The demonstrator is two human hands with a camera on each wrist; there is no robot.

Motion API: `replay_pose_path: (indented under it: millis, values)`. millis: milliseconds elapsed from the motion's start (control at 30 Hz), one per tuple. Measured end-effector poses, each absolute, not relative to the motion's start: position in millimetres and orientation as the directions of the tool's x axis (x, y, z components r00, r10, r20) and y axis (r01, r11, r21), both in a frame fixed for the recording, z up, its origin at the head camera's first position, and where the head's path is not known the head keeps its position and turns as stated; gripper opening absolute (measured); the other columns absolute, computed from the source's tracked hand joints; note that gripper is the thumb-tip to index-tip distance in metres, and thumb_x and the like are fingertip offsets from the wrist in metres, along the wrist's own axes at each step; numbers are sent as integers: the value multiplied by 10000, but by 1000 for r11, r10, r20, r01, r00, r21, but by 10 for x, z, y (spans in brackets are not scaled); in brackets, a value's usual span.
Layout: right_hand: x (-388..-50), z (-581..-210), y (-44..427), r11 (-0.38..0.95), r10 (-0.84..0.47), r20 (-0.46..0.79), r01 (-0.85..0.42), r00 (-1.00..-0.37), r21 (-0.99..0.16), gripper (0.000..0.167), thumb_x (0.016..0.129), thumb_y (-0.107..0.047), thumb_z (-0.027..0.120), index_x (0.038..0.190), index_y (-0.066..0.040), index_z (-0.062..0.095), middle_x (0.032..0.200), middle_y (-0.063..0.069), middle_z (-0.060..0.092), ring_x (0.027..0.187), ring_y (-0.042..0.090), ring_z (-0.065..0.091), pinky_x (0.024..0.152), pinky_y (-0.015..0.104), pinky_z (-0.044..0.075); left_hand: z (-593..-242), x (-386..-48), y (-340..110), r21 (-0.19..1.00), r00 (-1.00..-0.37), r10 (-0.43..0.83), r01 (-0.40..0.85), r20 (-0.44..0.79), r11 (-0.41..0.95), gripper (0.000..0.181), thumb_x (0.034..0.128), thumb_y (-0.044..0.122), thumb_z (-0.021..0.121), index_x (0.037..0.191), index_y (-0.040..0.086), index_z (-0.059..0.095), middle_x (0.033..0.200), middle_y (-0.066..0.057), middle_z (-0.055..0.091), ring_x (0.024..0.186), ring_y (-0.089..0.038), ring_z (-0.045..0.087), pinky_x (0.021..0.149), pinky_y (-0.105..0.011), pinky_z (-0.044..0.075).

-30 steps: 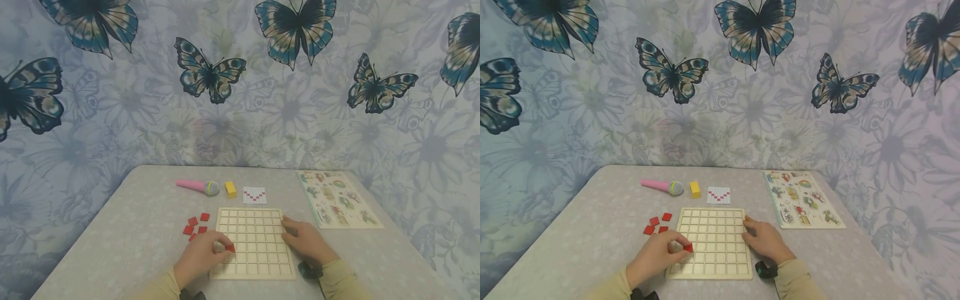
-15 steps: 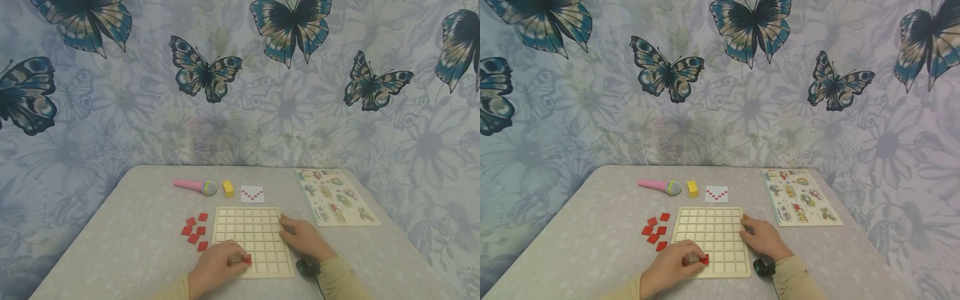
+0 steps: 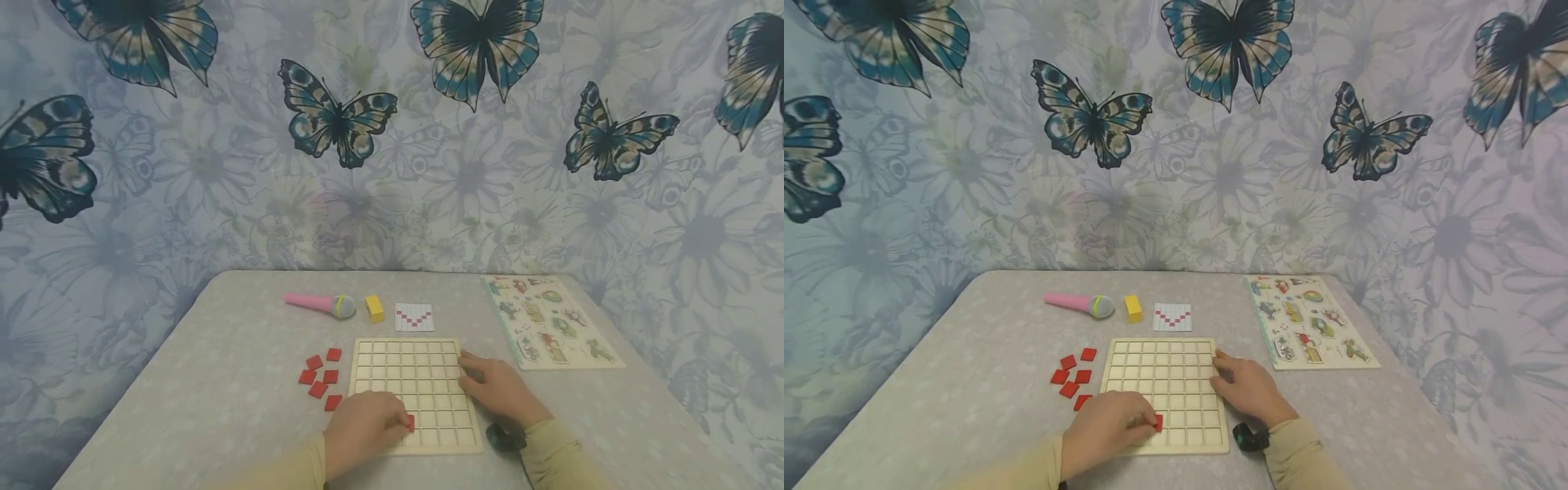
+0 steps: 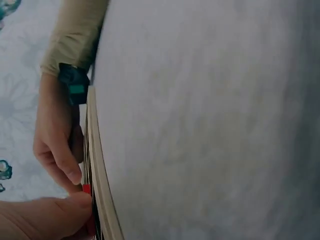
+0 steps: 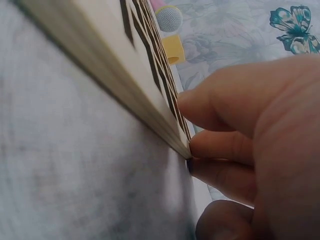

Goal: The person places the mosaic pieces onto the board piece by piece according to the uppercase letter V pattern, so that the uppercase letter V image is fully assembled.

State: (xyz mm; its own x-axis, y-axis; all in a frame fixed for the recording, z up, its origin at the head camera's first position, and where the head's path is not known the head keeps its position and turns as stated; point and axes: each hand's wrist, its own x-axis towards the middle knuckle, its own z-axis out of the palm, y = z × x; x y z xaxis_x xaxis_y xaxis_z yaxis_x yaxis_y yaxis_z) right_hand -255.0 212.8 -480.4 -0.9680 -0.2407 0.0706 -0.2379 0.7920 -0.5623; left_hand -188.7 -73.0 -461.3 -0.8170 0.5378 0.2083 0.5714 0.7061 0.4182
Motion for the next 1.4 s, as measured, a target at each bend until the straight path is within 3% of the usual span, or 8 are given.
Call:
replay_pose_path:
  millis: [133,400,533,867,1033,1100,1300,1400]
  values:
    - [-2528,-4775,2139,785,-233,64,-226,-970,-577,462,963,-312,708,1392,-148,650,1541,-24,527,1452,319,457,1181,525,339,-4505,-1909,-624,345,-811,557,583,180,736,64,866,257,819,835,300,783,777,247,669,657,57,527,596,-177,440]
    - [-2500,-4751,2141,780,-234,51,-219,-971,-587,470,969,-317,703,1408,-165,636,1554,-30,504,1465,304,438,1190,516,326,-4655,-1922,-664,494,-848,497,517,185,699,42,887,330,813,918,301,810,912,254,705,833,64,629,760,-232,541]
    - [-2500,-4737,2136,773,-234,45,-214,-971,-597,475,965,-316,709,1409,-162,634,1560,-30,498,1468,307,435,1189,526,324,-4702,-1936,-679,545,-852,484,508,201,667,39,885,339,812,912,312,808,921,264,694,842,72,625,770,-234,542]
    - [-2533,-4756,2139,780,-240,48,-222,-970,-586,474,975,-319,697,1413,-152,631,1561,-34,497,1470,307,433,1194,517,319,-4745,-1951,-669,544,-865,441,495,237,678,32,866,340,829,871,350,800,909,272,677,833,66,616,755,-240,529]
    - [-2530,-4772,2143,773,-245,47,-224,-968,-593,475,969,-320,701,1407,-148,635,1555,-27,504,1462,310,443,1190,519,324,-4757,-1949,-720,528,-867,427,495,256,690,99,893,393,789,980,349,803,994,256,700,937,23,668,799,-276,548]
    - [-2527,-4784,2143,769,-245,48,-224,-968,-599,472,968,-318,702,1403,-146,639,1552,-27,508,1461,311,444,1190,522,323,-4728,-1967,-783,540,-888,381,459,258,705,163,917,431,754,1047,342,794,1058,235,711,938,-5,676,781,-290,547]
    - [-2526,-4803,2155,762,-242,51,-222,-969,-608,461,973,-312,699,1401,-151,642,1549,-34,515,1462,305,445,1189,518,328,-4590,-2274,-1265,705,-966,42,216,257,676,205,962,384,711,1122,271,772,1066,98,735,602,-76,565,520,-277,458]
    - [-2522,-4794,2156,763,-243,52,-224,-969,-607,462,974,-314,697,1404,-154,642,1550,-40,514,1461,303,446,1188,514,333,-4608,-2497,-1663,772,-970,-87,125,227,624,213,970,311,700,1137,194,762,1054,-22,741,643,-133,613,566,-304,498]
